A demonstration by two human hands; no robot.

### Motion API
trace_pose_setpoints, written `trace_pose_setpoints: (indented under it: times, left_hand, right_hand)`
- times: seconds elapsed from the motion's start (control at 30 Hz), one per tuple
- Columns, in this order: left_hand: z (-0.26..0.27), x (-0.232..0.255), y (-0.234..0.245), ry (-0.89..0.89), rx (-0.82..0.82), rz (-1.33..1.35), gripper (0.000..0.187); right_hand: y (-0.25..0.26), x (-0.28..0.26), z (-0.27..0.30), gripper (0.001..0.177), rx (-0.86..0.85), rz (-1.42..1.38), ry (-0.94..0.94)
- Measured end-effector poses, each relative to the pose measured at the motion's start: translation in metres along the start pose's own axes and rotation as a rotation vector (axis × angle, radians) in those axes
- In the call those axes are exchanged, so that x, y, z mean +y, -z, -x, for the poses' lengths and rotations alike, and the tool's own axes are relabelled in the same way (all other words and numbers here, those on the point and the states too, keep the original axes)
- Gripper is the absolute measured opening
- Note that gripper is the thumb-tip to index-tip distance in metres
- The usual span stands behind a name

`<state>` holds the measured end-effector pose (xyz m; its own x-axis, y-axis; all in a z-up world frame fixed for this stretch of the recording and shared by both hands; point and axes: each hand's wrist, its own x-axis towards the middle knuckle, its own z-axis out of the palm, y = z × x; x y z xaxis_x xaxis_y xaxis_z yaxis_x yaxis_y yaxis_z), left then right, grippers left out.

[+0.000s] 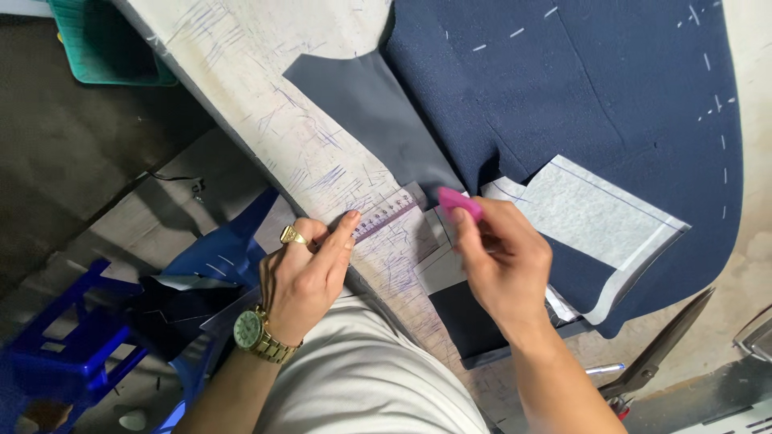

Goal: The person uses a ruler, chalk, a pen, and large shears to measure, mark, and cut pieces of dark blue fabric on a workbench, then picks up the cut pieces and folds them.

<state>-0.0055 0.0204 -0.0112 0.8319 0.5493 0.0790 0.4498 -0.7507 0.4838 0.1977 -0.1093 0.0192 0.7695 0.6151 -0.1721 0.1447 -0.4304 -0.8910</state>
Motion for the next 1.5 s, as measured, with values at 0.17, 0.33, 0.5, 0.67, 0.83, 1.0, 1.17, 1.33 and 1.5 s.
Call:
trace_pose_setpoints:
  times: [0.17, 0.33, 0.5, 0.67, 0.83, 1.0, 1.17, 1.33, 1.5]
  left_hand:
    - [-0.004, 0.0, 0.003, 0.006, 0.039, -0.068, 0.035]
    - [-0.009, -0.008, 0.005, 0.018, 0.047, -0.088, 0.035]
    - [-0.009, -0.011, 0.004, 0.04, 0.043, 0.024, 0.034]
    - [-0.011, -0.01, 0.007, 0.042, 0.032, 0.03, 0.033]
    - [-0.013, -0.011, 0.007, 0.043, 0.021, 0.035, 0.035]
    - [-0.012, -0.012, 0.005, 0.045, 0.019, 0.057, 0.035]
    - [-0.011, -0.011, 0.004, 0.033, 0.02, 0.037, 0.035]
    - [-0.012, -0.01, 0.005, 0.02, 0.022, 0.009, 0.034]
    - [-0.013, -0.007, 0.009, 0.026, 0.005, -0.026, 0.035]
  right_hand:
    - [-0.002, 0.014, 0.007, 0.007, 0.042, -0.093, -0.077]
    - [-0.01, 0.014, 0.004, 0.011, 0.03, -0.132, -0.087]
    - [-0.016, 0.014, -0.002, 0.012, 0.015, -0.133, -0.061]
    - [-0.025, 0.009, -0.006, 0.015, -0.012, -0.142, -0.08]
    - [-0.027, 0.006, -0.012, 0.014, -0.021, -0.188, -0.078]
    - [-0.026, 0.008, -0.013, 0.012, -0.009, -0.204, -0.04]
    - [-0.024, 0.01, -0.014, 0.013, -0.013, -0.188, -0.025]
    - [-0.024, 0.003, -0.02, 0.013, -0.033, -0.119, 0.035]
    - [-0.028, 0.008, -0.026, 0.012, -0.059, -0.023, 0.114]
